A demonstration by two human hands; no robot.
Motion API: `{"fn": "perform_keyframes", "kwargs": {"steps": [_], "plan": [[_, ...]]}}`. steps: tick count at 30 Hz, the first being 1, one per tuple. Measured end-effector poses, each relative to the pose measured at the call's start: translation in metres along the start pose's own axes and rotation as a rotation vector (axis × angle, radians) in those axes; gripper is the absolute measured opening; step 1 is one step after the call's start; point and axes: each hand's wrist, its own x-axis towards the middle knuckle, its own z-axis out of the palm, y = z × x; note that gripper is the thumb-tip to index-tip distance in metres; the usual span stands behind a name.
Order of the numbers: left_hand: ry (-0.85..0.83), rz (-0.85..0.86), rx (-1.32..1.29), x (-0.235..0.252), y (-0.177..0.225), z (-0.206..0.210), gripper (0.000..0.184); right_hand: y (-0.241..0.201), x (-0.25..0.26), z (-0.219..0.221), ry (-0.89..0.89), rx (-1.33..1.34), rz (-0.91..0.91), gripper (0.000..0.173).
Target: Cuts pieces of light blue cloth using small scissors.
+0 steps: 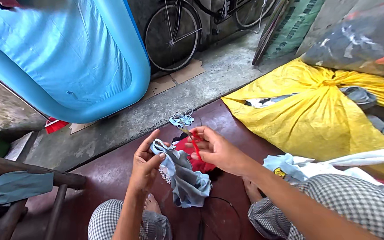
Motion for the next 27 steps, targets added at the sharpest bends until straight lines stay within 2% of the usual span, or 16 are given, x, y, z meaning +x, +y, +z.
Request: {"fn": "perform_keyframes", "kwargs": {"steps": [3,7,9,11,13,15,17,18,20,22,24,27], "plan": [[-0.062,0.026,-0.091,0.004,0.006,0.012,0.061,0.025,-0.002,0.029,-0.005,0.072,-0.019,0.065],[-0.012,0.079,-0.132,0.008,0.01,0.005,0.061,0.05,-0.004,0.052,-0.001,0.05,0.156,0.054],[0.07,0.024,-0.006,0.009,0.007,-0.011,0.064,0.047,-0.004,0.042,0.058,-0.101,0.16,0.052],[0.121,-0.144,0.341,0.006,0.003,-0.032,0.071,0.036,-0.005,0.025,0.121,-0.294,0.136,0.053],[-0.006,-0.408,0.782,0.006,-0.011,-0.053,0.075,0.023,-0.008,0.008,0.157,-0.435,0.116,0.053],[-0.282,-0.657,1.092,0.009,-0.039,-0.059,0.061,0.012,-0.013,-0.004,0.212,-0.527,0.078,0.052],[-0.5,-0.783,1.269,0.016,-0.071,-0.055,0.048,0.003,-0.017,-0.015,0.247,-0.566,0.062,0.052],[-0.548,-0.803,1.336,0.023,-0.081,-0.052,0.047,-0.001,-0.018,-0.02,0.258,-0.566,0.08,0.052],[-0.508,-0.788,1.462,0.043,-0.089,-0.043,0.045,-0.006,-0.017,-0.028,0.296,-0.554,0.094,0.051],[-0.359,-0.724,1.563,0.072,-0.087,-0.035,0.038,-0.009,-0.015,-0.034,0.336,-0.541,0.081,0.05],[-0.215,-0.599,1.607,0.107,-0.074,-0.029,0.032,-0.012,-0.014,-0.036,0.354,-0.535,0.071,0.051],[-0.088,-0.342,1.538,0.173,-0.054,-0.033,0.037,-0.012,-0.012,-0.034,0.34,-0.527,0.074,0.05]]}}
